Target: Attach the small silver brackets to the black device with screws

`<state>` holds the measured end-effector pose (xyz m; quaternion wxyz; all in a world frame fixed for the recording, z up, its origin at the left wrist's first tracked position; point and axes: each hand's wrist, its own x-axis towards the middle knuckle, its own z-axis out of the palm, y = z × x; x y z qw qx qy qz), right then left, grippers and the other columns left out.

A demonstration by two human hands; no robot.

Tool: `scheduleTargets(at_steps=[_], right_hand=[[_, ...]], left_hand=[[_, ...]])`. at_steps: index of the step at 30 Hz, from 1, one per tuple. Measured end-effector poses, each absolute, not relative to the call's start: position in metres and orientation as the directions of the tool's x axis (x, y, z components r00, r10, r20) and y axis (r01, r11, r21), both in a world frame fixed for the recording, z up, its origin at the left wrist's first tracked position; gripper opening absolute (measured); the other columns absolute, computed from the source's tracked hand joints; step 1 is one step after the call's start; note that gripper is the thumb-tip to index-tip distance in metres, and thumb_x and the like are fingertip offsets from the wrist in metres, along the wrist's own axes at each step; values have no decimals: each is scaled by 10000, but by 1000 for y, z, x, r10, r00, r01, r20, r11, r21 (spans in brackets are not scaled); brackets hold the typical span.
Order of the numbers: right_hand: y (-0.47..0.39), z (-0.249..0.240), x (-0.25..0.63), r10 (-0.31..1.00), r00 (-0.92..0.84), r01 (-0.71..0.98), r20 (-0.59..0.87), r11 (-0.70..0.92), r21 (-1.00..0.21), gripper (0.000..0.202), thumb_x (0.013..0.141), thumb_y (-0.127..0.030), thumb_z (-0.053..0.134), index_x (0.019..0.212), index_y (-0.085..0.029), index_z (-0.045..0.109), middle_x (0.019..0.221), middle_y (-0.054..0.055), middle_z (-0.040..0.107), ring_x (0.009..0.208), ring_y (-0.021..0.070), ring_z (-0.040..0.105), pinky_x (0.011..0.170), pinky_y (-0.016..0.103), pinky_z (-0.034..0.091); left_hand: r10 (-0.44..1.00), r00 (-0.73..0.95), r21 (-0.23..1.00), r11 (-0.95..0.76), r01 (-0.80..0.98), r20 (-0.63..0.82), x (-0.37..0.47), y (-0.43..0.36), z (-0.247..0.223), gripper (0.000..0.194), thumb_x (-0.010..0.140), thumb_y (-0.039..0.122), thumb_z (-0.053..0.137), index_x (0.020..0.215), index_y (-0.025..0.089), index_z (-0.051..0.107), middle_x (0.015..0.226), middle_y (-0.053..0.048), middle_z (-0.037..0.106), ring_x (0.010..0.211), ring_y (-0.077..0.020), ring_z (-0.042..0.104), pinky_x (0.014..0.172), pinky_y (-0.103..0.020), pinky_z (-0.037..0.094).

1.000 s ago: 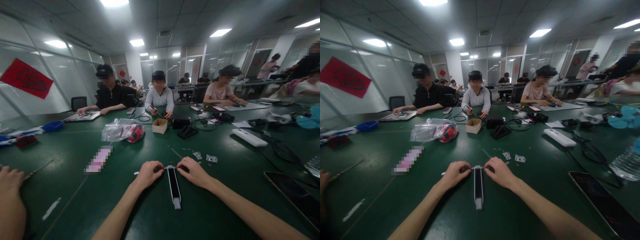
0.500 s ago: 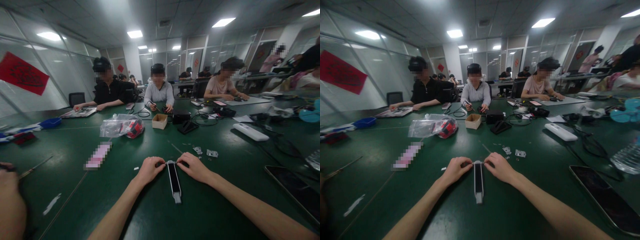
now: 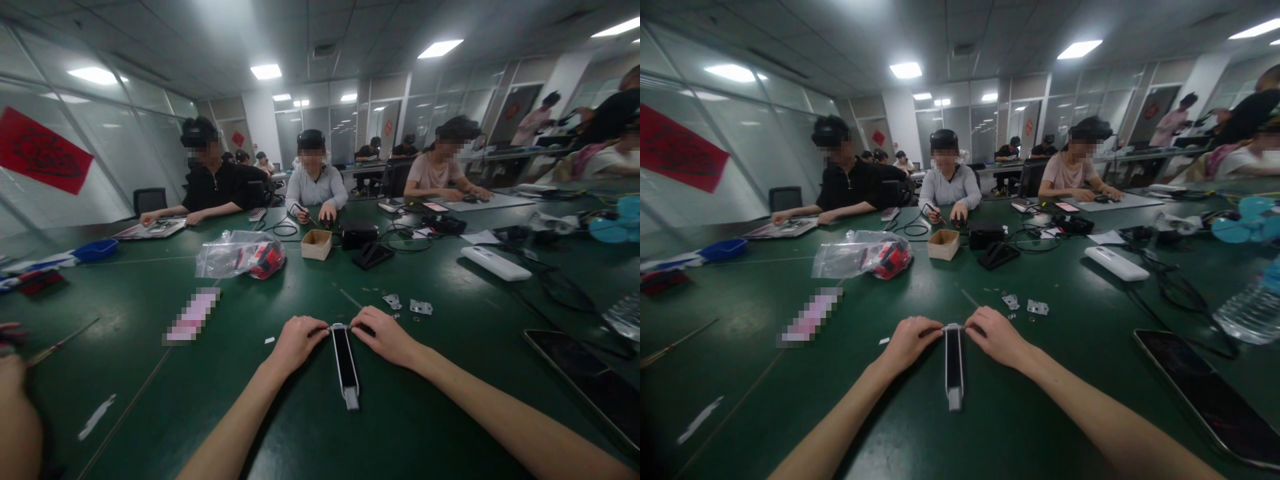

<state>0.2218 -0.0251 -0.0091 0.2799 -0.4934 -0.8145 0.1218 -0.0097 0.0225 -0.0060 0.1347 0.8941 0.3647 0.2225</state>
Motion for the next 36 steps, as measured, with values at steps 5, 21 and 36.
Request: scheduleTargets(at_steps=[5,21,36], right_hand=[[-26,-8,221,872,-357,742,337,483,-465,155,884,-257,501,934,-184,627,927,51,602,840,163,548,737,321,478],[-25,-5,217,836,-401,760,374,532,-374,173,894,-250,486,995,-196,616,968,60,613,900,179,540,785,339,448],[-10,6,264,876,-170,957,452,257,-137,270,894,-315,447,1014,-150,625,990,120,616,902,238,541,751,382,426]], left_hand=[[688,662,357,-723,592,296,-10,23,-7,197,907,319,511,993,245,672,889,4,697,815,-148,617,749,-251,407],[724,644,358,-686,633,246,-4,15,4,157,863,246,514,961,205,630,898,-19,670,837,-173,604,745,-274,419],[704,654,352,-707,613,277,-9,16,6,232,849,305,545,1057,227,613,975,-31,654,890,-190,590,762,-302,413]])
